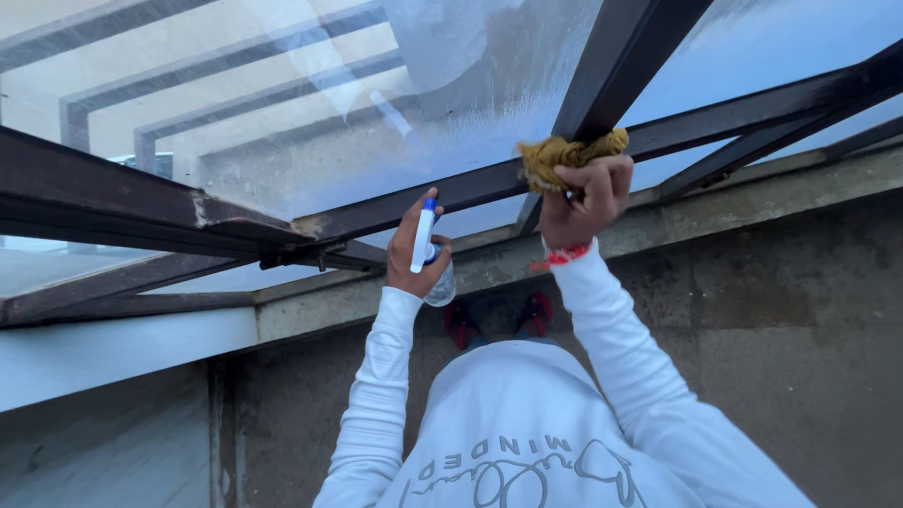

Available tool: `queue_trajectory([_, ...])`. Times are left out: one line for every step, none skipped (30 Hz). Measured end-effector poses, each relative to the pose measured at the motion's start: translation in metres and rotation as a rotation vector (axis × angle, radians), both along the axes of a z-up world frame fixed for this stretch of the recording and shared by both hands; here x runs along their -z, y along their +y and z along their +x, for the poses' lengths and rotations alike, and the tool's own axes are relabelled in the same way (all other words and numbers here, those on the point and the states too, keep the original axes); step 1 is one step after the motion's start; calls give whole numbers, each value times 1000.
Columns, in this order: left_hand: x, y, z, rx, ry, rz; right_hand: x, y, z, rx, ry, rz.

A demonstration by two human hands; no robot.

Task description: The person sprays a cleaning liquid from a bottle onto a glass pane and wipes it with a yellow cloth.

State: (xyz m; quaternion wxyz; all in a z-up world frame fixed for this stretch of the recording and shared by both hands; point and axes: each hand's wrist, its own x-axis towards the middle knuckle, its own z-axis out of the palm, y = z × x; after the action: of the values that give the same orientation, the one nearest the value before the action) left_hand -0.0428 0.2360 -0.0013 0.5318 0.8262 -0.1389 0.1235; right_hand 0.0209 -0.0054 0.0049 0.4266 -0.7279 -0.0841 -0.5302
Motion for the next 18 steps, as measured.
queue_trajectory([-1,0,0,-6,30,-21,2,-1,4,2,-34,-38])
queue_trajectory([-3,0,-2,-13,59,-41,9,1,2,6,22,-31])
queue_trajectory([-4,-1,0,-21,81,-65,18,4,-1,8,71,-28])
queue_trajectory([-6,-2,2,-14,72,-69,29,6,-4,9,121,-25])
queue_trajectory([-7,-3,0,-11,69,-71,40,8,-10,-18,186,-20])
queue_trajectory([-7,-2,-1,-8,66,-74,49,10,-17,-45,251,-14])
queue_trajectory([-7,-1,-2,-3,57,-70,54,11,-23,-67,320,-8])
queue_trajectory([-8,0,-3,2,48,-67,56,12,-26,-70,335,23])
queue_trajectory([-8,0,0,8,33,-66,52,13,-25,-73,345,51])
queue_trajectory([-9,0,2,5,52,-71,44,14,-24,-76,355,79])
queue_trajectory([-9,1,0,3,77,-75,34,15,-23,-59,325,115])
queue_trajectory([-9,1,0,1,102,-78,23,14,-21,-43,295,150])
queue_trajectory([-8,1,0,8,92,-85,13,13,-19,-25,267,185])
queue_trajectory([-8,1,0,14,82,-92,3,10,-16,-25,199,139])
queue_trajectory([-8,0,-1,21,73,-99,-3,6,-12,-24,133,93])
queue_trajectory([-7,1,1,22,67,-78,-6,5,-8,-23,66,47])
queue_trajectory([-6,2,1,21,65,-56,-4,7,-5,-14,45,12])
queue_trajectory([-4,3,-1,20,63,-35,2,10,-3,-4,25,-23])
